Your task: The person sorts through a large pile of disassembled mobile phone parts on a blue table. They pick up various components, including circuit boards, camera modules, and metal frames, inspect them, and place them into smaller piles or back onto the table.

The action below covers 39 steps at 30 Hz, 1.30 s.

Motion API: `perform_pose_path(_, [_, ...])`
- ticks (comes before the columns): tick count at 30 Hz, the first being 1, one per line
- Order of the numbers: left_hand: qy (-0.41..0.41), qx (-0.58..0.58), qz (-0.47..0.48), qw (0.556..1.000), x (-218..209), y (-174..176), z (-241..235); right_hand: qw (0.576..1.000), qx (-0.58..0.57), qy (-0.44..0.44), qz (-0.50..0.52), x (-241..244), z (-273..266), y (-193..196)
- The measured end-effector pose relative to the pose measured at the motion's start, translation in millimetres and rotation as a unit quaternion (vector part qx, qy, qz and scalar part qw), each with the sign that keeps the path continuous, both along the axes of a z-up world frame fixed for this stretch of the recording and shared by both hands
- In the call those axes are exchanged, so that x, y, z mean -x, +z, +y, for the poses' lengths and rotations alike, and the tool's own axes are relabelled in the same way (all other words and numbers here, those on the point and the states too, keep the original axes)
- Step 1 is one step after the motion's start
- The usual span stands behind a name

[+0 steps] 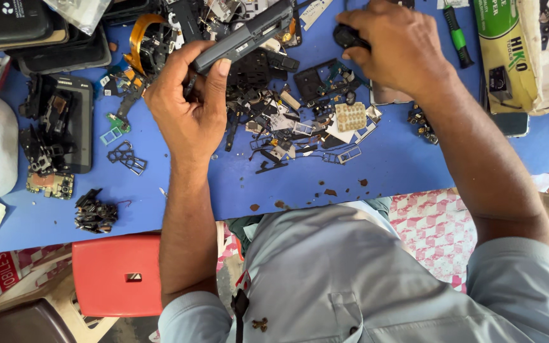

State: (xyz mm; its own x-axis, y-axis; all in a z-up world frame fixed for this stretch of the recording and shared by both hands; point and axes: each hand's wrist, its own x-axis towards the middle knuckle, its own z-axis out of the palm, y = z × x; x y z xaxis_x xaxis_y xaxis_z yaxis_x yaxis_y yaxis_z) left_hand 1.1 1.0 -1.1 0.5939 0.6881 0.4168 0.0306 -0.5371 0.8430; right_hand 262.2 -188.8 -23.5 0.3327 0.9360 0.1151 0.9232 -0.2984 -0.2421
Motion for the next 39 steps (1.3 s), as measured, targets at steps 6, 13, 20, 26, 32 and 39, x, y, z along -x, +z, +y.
perform_pose_path(6, [-0.003, -0.004, -0.015, 1.0, 2.5, -1.1, 2.9, 0.999, -0.027, 0.014, 0.014, 2.4, -3.3, 2.0])
perform_pose_path(13, [-0.004, -0.012, -0.013, 1.0, 3.3, -2.4, 3.4, 0.999, -0.012, 0.004, 0.049, 2.6, -7.6, 14.6])
perform_pose_path(20, [-0.003, -0.011, -0.016, 1.0, 3.5, -1.9, 3.1, 0.992, -0.091, 0.071, -0.053, -15.8, -17.7, 3.0])
perform_pose_path(26, [-0.008, -0.017, -0.009, 1.0, 5.3, 1.3, 4.0, 0.992, -0.124, -0.021, 0.012, -53.9, -59.2, -0.4])
perform_pose_path(32, [-0.009, -0.018, -0.006, 1.0, 6.6, 4.2, 2.3, 0.941, -0.049, -0.112, 0.315, -53.6, -50.3, -7.9])
perform_pose_path(39, [-0.01, -0.016, -0.005, 1.0, 7.6, 4.7, 1.5, 0.998, -0.057, -0.027, 0.004, -11.9, -32.6, 12.8])
